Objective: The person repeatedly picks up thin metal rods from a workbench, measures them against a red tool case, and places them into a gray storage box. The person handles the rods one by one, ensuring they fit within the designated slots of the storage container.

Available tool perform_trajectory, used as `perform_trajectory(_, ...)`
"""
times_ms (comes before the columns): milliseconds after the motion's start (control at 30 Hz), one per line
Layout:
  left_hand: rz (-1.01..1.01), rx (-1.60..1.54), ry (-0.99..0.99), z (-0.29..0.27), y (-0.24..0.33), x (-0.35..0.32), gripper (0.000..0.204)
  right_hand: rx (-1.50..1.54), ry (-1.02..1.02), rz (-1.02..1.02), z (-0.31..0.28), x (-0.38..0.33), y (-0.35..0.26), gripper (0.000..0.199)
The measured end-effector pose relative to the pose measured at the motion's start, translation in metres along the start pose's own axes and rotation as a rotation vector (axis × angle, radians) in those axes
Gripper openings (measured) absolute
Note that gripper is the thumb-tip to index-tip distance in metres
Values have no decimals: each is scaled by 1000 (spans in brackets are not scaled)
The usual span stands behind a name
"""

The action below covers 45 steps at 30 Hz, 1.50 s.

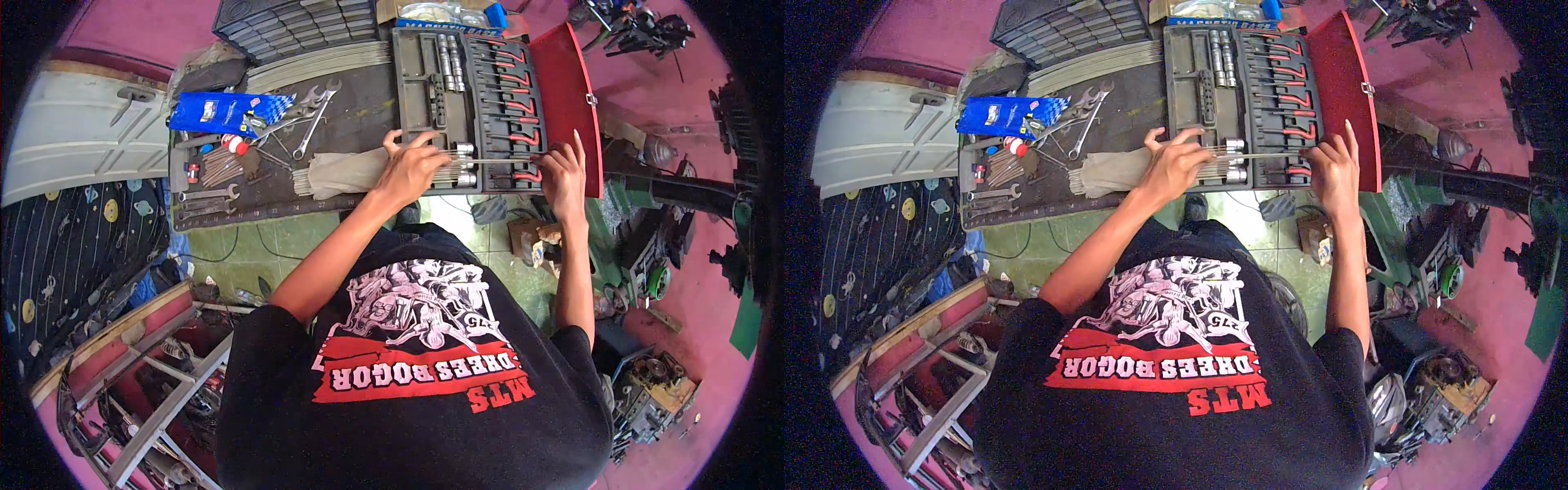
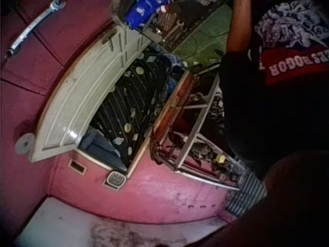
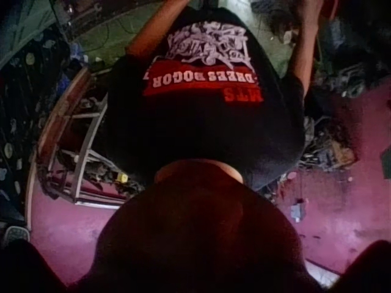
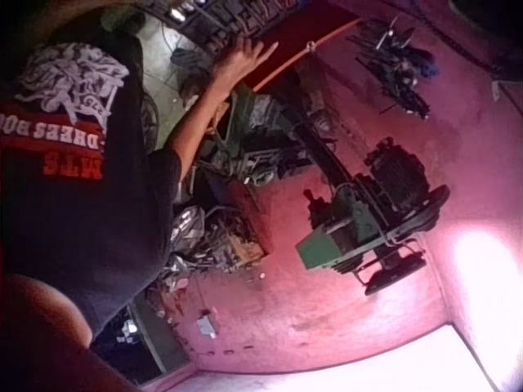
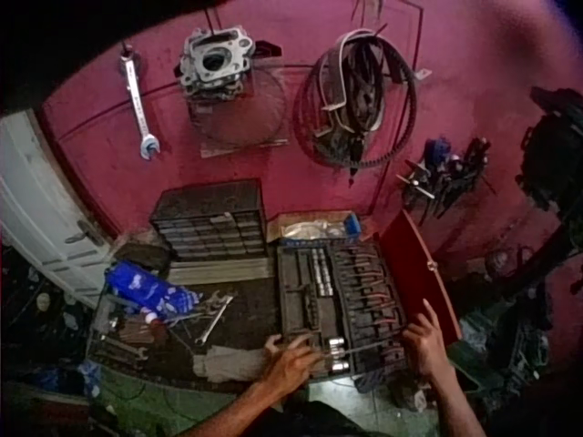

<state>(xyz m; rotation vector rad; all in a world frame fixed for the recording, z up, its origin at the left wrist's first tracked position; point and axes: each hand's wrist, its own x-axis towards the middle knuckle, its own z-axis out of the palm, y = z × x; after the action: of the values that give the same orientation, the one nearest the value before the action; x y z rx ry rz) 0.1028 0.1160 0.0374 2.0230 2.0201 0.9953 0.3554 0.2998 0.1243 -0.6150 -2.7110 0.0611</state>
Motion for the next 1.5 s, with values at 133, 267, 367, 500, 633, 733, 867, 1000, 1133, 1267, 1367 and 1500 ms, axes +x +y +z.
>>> perform_trajectory(133,-35,28,24,-2,-2,-15,22,20,-11,18,19,-6,-4,16)
perform_trajectory(267,-73,46,22,-4,-5,-26,21,58,38,52,41,-11,-11,17)
perform_trajectory(367,-56,33,32,-1,-4,-31,23,141,99,70,56,-10,-34,23)
perform_trajectory(500,-74,29,33,1,1,-32,17,134,96,112,68,-13,-46,29)
perform_trajectory(633,-66,27,34,3,2,-36,23,129,89,119,77,-12,-60,25)
perform_trajectory(733,-55,46,27,6,2,-35,22,145,87,133,80,-12,-71,21)
perform_trajectory(867,-71,49,31,6,4,-35,22,141,85,121,81,-8,-79,23)
perform_trajectory(1000,-93,36,26,2,6,-34,21,179,103,104,84,-6,-83,24)
perform_trajectory(1133,-77,56,42,4,8,-33,19,197,77,82,86,-2,-92,22)
perform_trajectory(1267,-62,75,59,3,10,-34,18,211,83,77,92,-1,-97,18)
perform_trajectory(1367,-78,66,48,0,9,-35,20,211,83,71,92,1,-102,15)
perform_trajectory(1500,-98,59,65,0,6,-40,19,225,73,62,94,4,-105,15)
